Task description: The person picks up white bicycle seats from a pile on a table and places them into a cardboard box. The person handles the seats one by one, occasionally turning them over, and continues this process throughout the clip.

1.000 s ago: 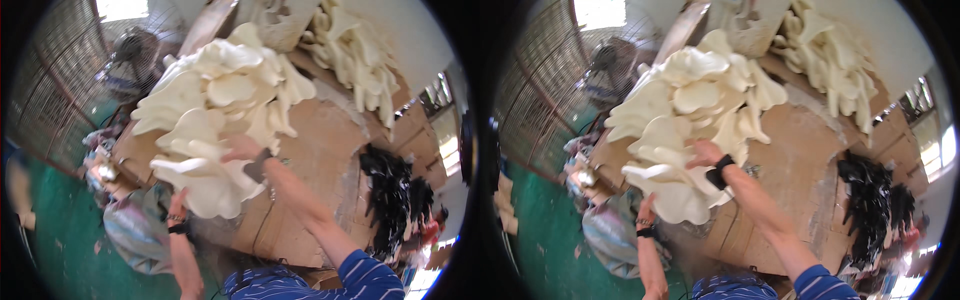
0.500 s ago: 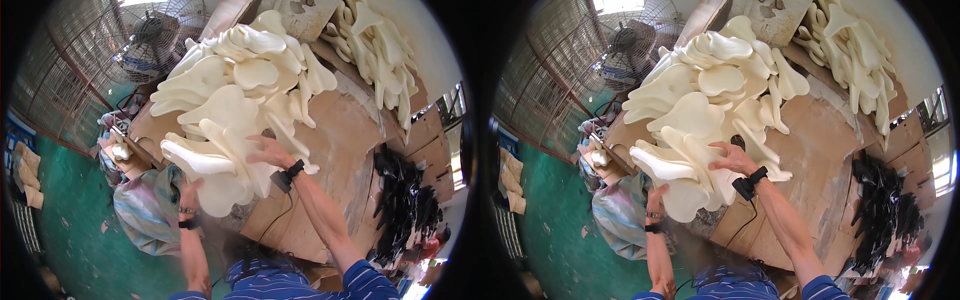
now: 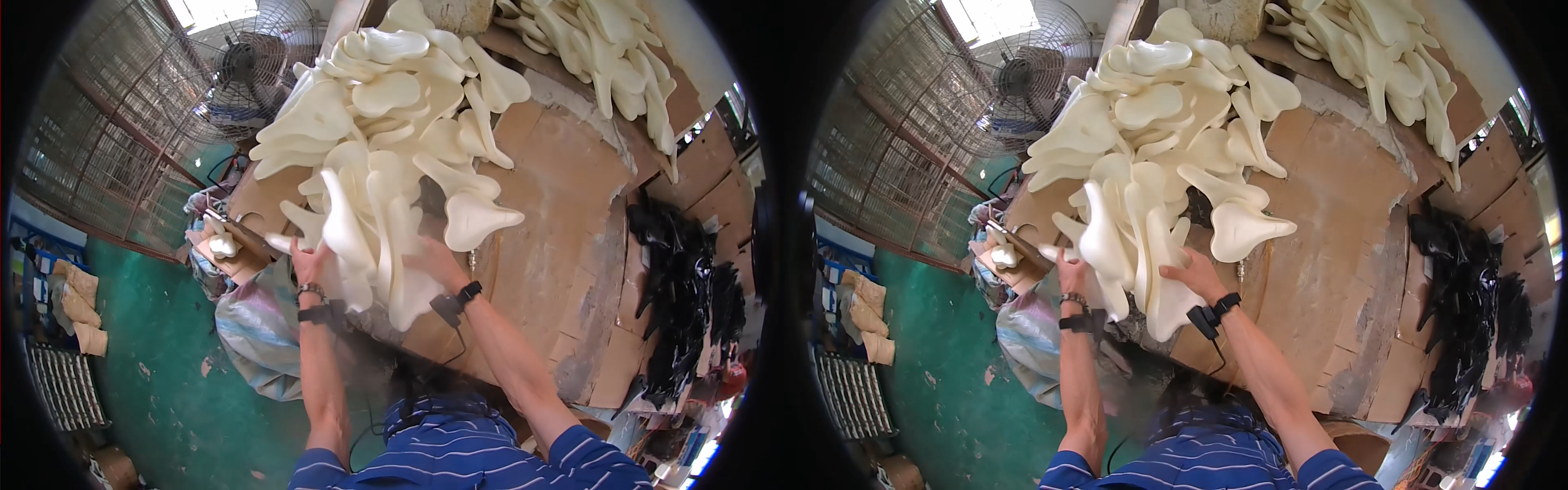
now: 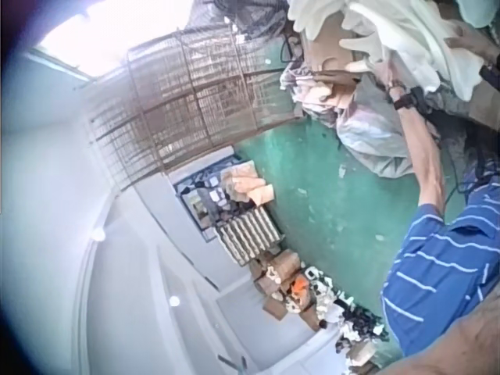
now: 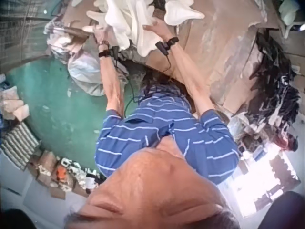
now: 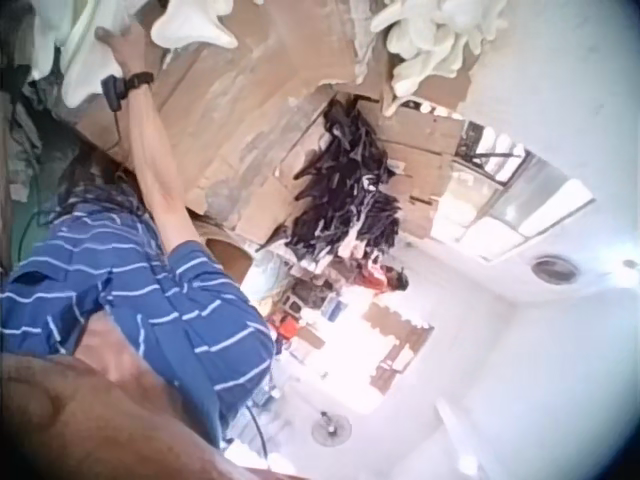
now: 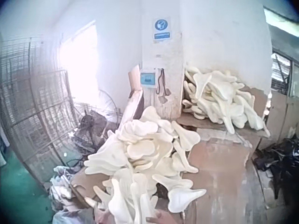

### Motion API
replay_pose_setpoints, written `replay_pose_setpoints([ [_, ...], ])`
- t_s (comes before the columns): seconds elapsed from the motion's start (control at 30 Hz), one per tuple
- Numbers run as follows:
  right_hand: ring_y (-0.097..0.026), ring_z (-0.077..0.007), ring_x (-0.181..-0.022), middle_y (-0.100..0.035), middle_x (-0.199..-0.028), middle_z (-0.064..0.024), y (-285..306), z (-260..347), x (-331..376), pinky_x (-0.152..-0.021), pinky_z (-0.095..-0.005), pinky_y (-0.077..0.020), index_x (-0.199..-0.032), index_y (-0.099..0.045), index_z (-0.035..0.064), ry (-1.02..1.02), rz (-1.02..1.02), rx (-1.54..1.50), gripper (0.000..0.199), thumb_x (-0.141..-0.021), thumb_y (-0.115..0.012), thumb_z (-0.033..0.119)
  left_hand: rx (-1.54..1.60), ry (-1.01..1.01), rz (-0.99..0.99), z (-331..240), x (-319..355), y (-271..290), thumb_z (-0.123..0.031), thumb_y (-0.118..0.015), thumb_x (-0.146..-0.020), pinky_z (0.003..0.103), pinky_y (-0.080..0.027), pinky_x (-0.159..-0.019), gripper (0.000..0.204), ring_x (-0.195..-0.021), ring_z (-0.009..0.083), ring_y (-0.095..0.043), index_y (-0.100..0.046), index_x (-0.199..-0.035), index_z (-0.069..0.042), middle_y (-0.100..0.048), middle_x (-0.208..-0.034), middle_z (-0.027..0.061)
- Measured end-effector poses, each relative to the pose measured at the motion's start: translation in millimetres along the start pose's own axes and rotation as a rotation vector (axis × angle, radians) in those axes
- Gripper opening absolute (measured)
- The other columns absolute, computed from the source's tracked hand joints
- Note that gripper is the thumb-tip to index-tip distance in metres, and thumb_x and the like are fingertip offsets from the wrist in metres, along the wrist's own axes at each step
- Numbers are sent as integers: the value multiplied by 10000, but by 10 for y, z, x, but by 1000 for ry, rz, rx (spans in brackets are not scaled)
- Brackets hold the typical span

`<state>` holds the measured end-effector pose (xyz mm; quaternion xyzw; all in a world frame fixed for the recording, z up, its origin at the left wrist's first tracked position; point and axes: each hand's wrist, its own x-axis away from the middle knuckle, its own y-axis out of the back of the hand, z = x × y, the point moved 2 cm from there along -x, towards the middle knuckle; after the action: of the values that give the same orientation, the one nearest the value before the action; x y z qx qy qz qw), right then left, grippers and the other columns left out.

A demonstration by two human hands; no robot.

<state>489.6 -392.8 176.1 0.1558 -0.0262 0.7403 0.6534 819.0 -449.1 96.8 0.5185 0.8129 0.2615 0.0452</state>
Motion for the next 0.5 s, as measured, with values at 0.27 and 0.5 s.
replay_pose_setpoints([
  [0.27, -710, -350, -1023, -740, -1098, -196, 114, -513, 436, -897, -435, -536, -1250, -679, 65, -115, -228, 502, 743, -696, -841, 534, -90, 86, 0, 1436, 178, -505, -420, -882, -729, 442, -496, -1000, 934, -1151, 368, -643, -457, -1484, -71, -636, -1276, 282],
  [0.5, -729, -266, -986, -749, -1088, -163, -131, -207, 617, -847, -384, -560, -1249, -664, 41, -146, -256, 246, 707, -714, -874, 453, -262, -132, -434, 1205, 365, -175, -414, -862, -740, 498, -384, -1106, 933, -1339, 424, -441, -402, -1531, -232, -378, -1498, 260],
])
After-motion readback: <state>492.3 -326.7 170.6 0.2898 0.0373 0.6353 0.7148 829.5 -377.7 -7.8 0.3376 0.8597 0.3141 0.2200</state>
